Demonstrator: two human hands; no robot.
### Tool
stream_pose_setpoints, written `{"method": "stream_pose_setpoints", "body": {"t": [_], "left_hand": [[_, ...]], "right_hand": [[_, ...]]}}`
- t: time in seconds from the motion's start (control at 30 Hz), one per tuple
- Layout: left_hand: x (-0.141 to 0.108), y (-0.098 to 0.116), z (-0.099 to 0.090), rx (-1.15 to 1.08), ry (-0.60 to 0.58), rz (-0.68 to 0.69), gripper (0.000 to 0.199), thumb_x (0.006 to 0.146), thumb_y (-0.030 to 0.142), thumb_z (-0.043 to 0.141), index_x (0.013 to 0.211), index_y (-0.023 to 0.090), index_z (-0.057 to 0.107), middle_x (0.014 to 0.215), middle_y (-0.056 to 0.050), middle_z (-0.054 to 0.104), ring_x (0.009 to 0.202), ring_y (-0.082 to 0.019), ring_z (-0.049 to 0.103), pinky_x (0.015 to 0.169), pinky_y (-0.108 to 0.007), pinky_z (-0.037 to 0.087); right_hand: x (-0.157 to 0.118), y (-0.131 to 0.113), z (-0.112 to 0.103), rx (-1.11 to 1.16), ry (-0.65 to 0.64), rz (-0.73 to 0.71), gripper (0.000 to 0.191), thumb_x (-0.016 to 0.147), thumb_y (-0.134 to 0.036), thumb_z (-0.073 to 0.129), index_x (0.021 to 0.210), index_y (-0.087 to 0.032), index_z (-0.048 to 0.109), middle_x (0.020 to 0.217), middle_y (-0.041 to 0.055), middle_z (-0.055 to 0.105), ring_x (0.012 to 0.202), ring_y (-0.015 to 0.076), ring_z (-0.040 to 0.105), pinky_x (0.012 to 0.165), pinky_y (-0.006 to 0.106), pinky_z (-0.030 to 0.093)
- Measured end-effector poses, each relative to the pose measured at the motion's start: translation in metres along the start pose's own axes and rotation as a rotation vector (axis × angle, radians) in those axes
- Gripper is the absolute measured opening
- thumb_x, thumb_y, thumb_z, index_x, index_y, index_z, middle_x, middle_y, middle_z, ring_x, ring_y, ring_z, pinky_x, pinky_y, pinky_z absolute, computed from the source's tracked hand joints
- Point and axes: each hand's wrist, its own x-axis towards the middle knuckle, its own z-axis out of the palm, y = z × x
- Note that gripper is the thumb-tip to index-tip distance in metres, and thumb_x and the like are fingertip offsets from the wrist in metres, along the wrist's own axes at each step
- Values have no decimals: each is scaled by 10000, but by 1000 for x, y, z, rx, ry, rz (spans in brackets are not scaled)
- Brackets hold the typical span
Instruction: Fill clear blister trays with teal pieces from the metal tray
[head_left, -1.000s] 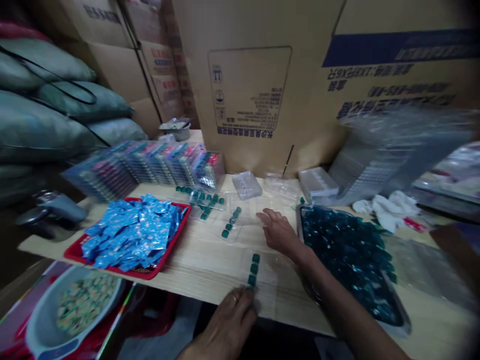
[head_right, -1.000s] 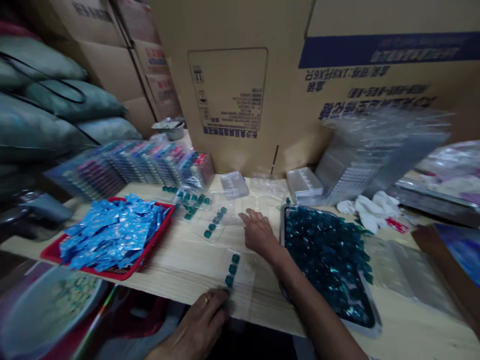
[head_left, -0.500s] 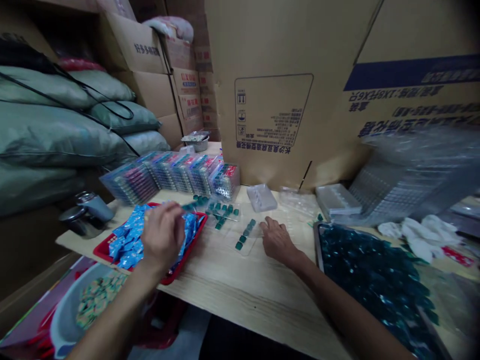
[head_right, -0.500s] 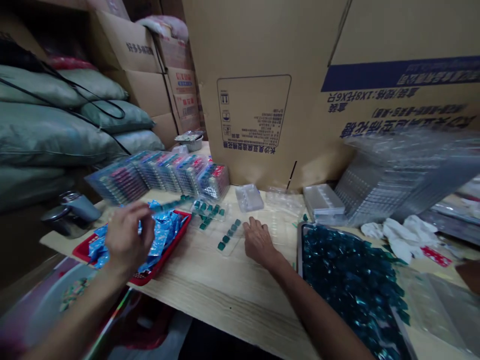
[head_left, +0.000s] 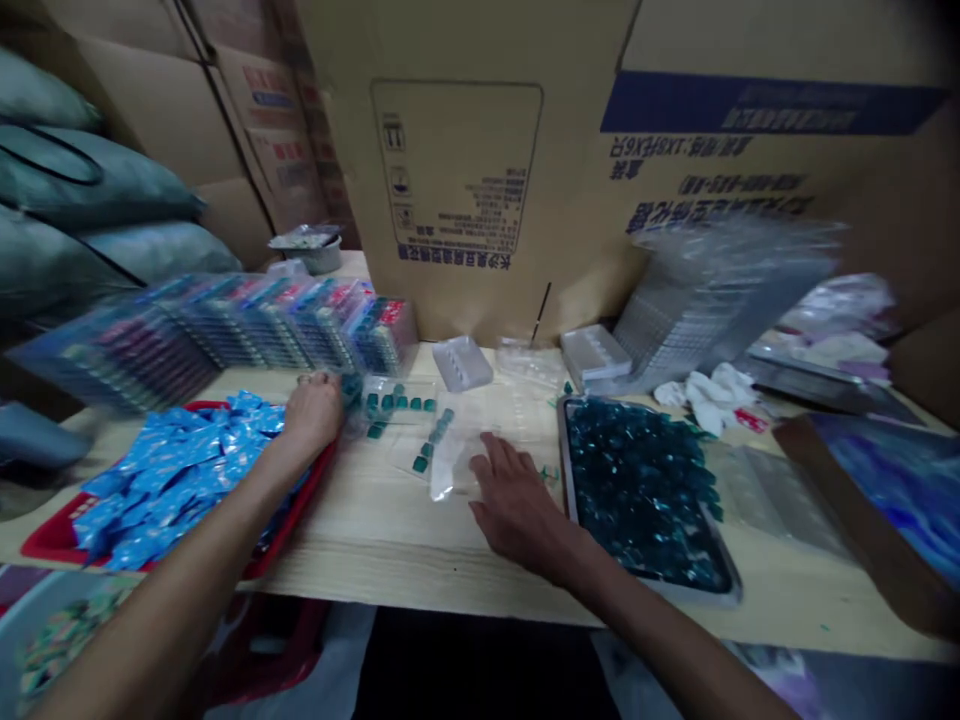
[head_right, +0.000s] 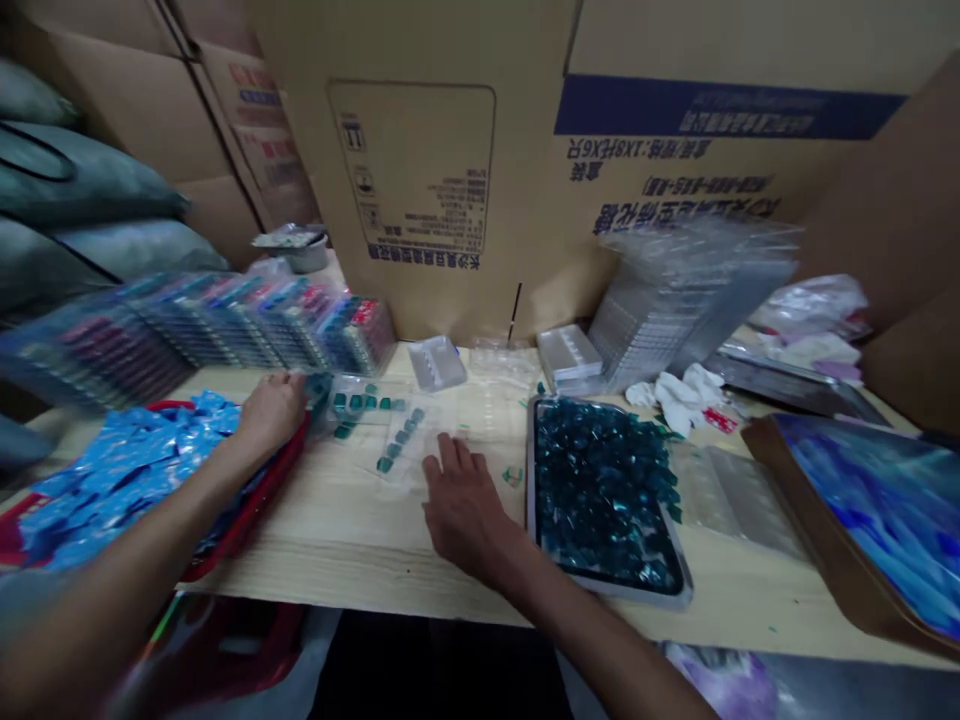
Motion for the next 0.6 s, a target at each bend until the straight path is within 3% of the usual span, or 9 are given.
{"method": "stream_pose_setpoints", "body": {"t": [0.1,0.17,0.23,0.3,0.4,0.5,0.6], "left_hand": [[-14,22,-9,-207,123,47,236,866,273,551,965,82,649,1151,-208,630,1143,-384,525,990,-548,388],[-36,45,-14,-511,149,109,315,870,378,573,1043,131,662,1225,-150,629,1183,-353,522,1033,-524,378],[-66,76,-14,-894,-23,71,436,846,470,605,1174,184,630,1201,-116,658,1114,-297,593,980,-452,447],[-98,110,-9,-1245,-216,-131,655,782,547,669,1317,200,520,1161,-124,675,1028,-265,647,888,-410,500],[-133,152,6,-1561,-371,-372,849,710,557,742,1411,225,397,1154,-114,664,910,-217,678,812,-367,521],[-145,168,24,-1643,-358,-454,798,637,486,813,1318,211,500,1093,-72,659,864,-173,656,768,-293,505],[-144,164,42,-1462,-324,-354,603,649,439,793,1169,182,626,1045,-74,663,864,-190,638,764,-295,491]], "right_hand": [[-31,-3,-3,259,56,0,376,853,-212,585,1211,-153,486,1486,237,370,1384,341,348,1077,546,351],[-43,0,1,540,101,48,376,856,-233,591,1204,-191,457,1437,196,427,1349,290,409,1052,490,404],[-51,3,6,888,120,128,341,862,-270,595,1169,-223,456,1366,149,493,1268,246,500,988,429,466],[-56,4,12,1252,115,213,284,882,-337,589,1122,-238,475,1318,120,539,1202,228,560,934,400,496],[-63,-3,21,1622,67,302,328,860,-434,646,1090,-245,508,1273,95,586,1181,228,590,931,392,499],[-75,-11,29,1636,-22,341,330,851,-456,655,1069,-233,546,1136,64,641,1064,204,645,860,354,527],[-89,-2,27,1305,-137,360,212,901,-358,569,1046,-205,587,899,20,663,787,154,667,647,259,509]]}}
